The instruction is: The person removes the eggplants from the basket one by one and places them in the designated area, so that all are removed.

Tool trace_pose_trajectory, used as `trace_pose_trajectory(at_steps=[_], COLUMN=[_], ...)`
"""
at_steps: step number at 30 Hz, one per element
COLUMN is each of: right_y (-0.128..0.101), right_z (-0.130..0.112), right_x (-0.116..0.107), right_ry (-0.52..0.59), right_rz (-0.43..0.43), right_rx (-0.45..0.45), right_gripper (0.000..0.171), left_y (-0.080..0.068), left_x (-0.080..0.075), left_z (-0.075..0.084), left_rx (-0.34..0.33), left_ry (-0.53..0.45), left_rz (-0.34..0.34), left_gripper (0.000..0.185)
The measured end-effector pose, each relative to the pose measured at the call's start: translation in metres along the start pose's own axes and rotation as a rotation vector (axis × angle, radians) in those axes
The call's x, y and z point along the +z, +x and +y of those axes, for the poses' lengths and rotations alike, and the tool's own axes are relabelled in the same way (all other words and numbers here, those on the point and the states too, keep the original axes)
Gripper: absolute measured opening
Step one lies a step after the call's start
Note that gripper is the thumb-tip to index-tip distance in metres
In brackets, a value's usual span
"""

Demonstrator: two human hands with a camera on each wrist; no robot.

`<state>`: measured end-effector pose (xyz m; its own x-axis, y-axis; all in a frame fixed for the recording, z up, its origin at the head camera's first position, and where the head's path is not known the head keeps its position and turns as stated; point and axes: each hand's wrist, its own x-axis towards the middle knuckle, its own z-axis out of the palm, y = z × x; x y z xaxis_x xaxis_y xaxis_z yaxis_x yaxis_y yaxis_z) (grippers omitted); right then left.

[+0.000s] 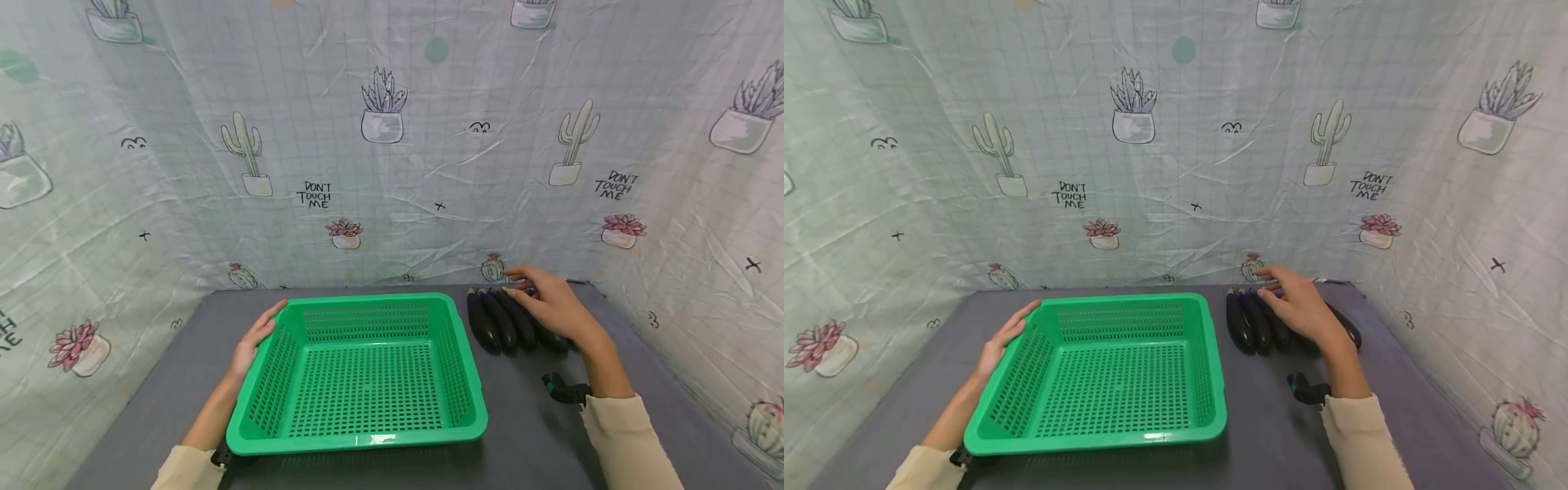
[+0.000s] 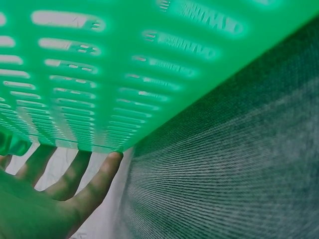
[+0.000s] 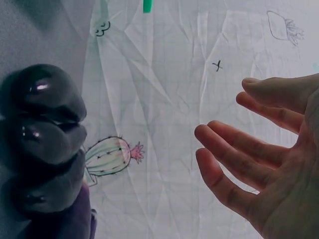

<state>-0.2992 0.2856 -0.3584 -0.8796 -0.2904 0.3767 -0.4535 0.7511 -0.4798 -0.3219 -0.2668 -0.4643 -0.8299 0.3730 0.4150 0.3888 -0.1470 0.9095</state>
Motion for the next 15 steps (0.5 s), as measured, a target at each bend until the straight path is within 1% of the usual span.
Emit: trace_pose_trajectory(at_steps=[2,4,6,8,11,12,15], right_y=[0.0,-0.0005,-0.0006,0.0,0.0012,0.0013,0.001], right_z=[-0.0016,-0.0024,-0.0022,-0.0018,-0.0016,-0.0019,-0.0033], right_x=[0.0002,0.0,0.0002,0.0004,0.0004,0.0003,0.0], right_ry=[0.009,0.018,0.018,0.016,0.009,0.01,0.015], right_rz=[-0.004,-0.011,-0.018,-0.023,-0.026,-0.028,-0.042], right_rx=[-0.006,-0.005,0.001,0.008,0.009,0.012,0.01], right_gripper=[0.039,0.039,0.039,0.039,0.04,0.04,0.041], left_y=[0.0009,0.0012,0.0011,0.0009,0.0004,0.0001,-0.0008], left_x=[0.0004,0.0007,0.0011,0.0015,0.0014,0.0014,0.0011], left_z=[0.0009,0.0014,0.0018,0.002,0.0021,0.0022,0.003], left_rx=[-0.015,-0.029,-0.039,-0.037,-0.034,-0.029,-0.019], left_ry=[-0.027,-0.007,0.057,0.166,0.208,0.216,0.119], left_rz=[-0.005,0.001,0.021,0.059,0.082,0.085,0.049], left_gripper=[0.054,0.055,0.055,0.054,0.054,0.053,0.054])
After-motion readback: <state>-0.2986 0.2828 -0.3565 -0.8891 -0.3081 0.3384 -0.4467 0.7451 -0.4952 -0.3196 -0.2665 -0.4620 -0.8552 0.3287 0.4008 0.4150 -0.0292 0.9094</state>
